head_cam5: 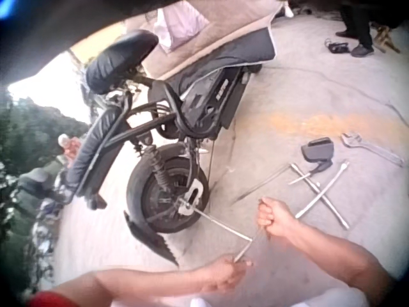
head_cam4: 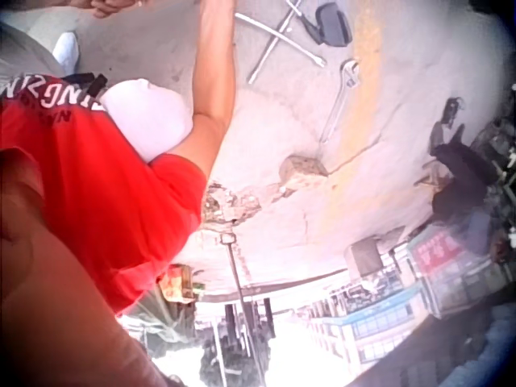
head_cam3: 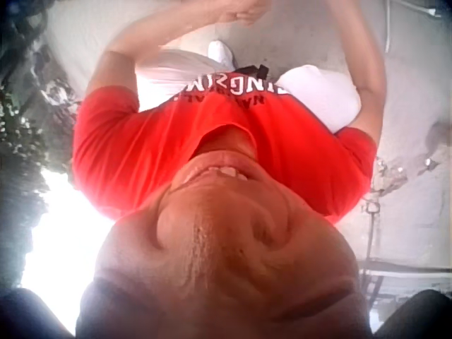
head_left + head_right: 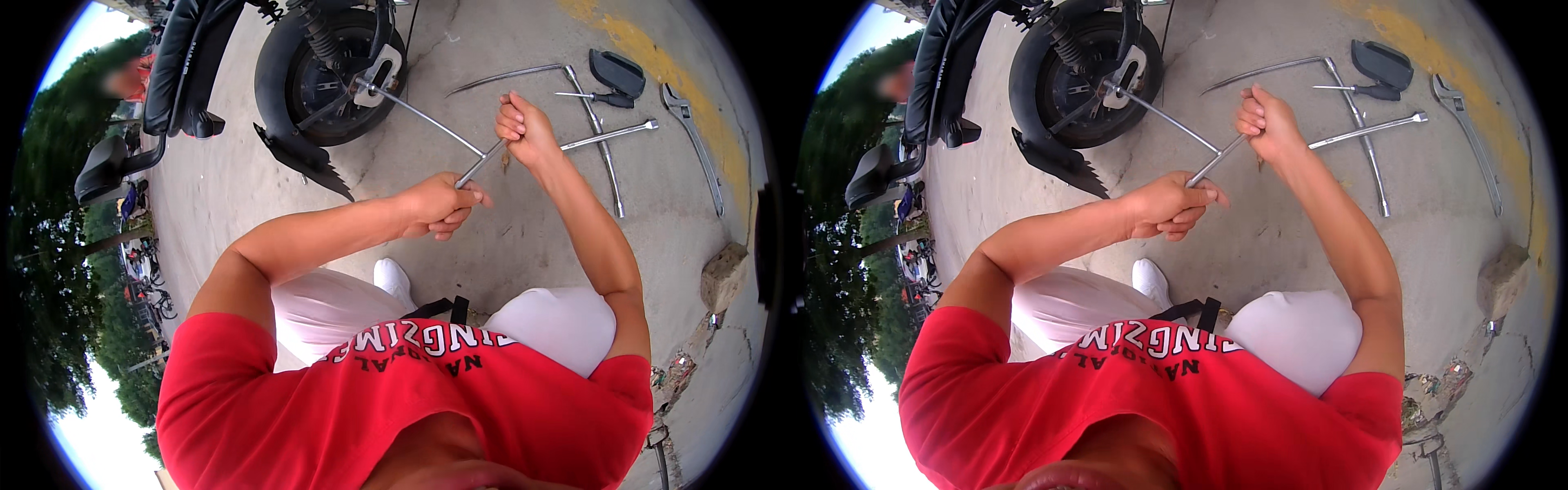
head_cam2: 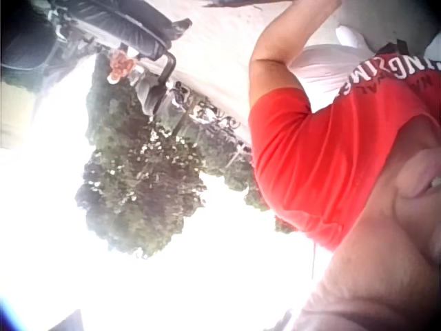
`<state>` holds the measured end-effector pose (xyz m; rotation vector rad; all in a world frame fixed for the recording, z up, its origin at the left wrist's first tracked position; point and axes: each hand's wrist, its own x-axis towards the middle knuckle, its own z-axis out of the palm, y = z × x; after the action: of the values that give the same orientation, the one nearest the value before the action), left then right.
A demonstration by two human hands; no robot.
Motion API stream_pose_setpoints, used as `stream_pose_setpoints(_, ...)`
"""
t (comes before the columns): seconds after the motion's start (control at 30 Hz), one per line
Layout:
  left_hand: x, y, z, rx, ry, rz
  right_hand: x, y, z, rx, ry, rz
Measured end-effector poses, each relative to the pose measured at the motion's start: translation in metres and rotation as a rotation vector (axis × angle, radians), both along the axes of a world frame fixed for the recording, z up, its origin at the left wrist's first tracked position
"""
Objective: The person sits on the ground and uses a T-handle wrench to loosen and remove bolts from the rear wheel area of a scooter. They then use a screwdriver to adjust components near the rear fender and suspension. The person stands, retrieves a tool from a shelf, and returns to the scooter to continue working.
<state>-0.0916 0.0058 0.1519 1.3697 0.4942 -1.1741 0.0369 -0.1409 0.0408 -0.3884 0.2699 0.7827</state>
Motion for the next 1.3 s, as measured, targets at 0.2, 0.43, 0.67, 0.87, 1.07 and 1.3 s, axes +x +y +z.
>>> stream_pose_setpoints(0.2,-0.006,-0.031,-0.125,0.265,-0.824,0.099,-0.045,0.029,0.1,-0.576,-1.253,0.065)
stream_pose_setpoints(0.43,0.094,-0.078,-0.122,0.204,-1.285,0.461,-0.073,0.012,0.111,-0.5,-1.501,0.179)
stream_pose_setpoints(0.67,0.08,-0.039,-0.107,0.639,-1.49,0.035,-0.001,-0.003,0.01,-0.312,-0.01,0.033)
stream_pose_setpoints(0.87,0.024,0.036,-0.093,0.322,-0.601,-0.412,0.003,0.006,-0.018,0.197,0.221,0.113)
stream_pose_setpoints(1.07,-0.004,0.0,0.012,-0.466,0.095,0.369,0.007,0.001,-0.004,0.131,0.07,0.068)
stream_pose_setpoints(1.3,0.003,-0.025,-0.101,0.113,-0.671,0.0,-0.045,0.034,0.113,-0.563,-1.399,0.13)
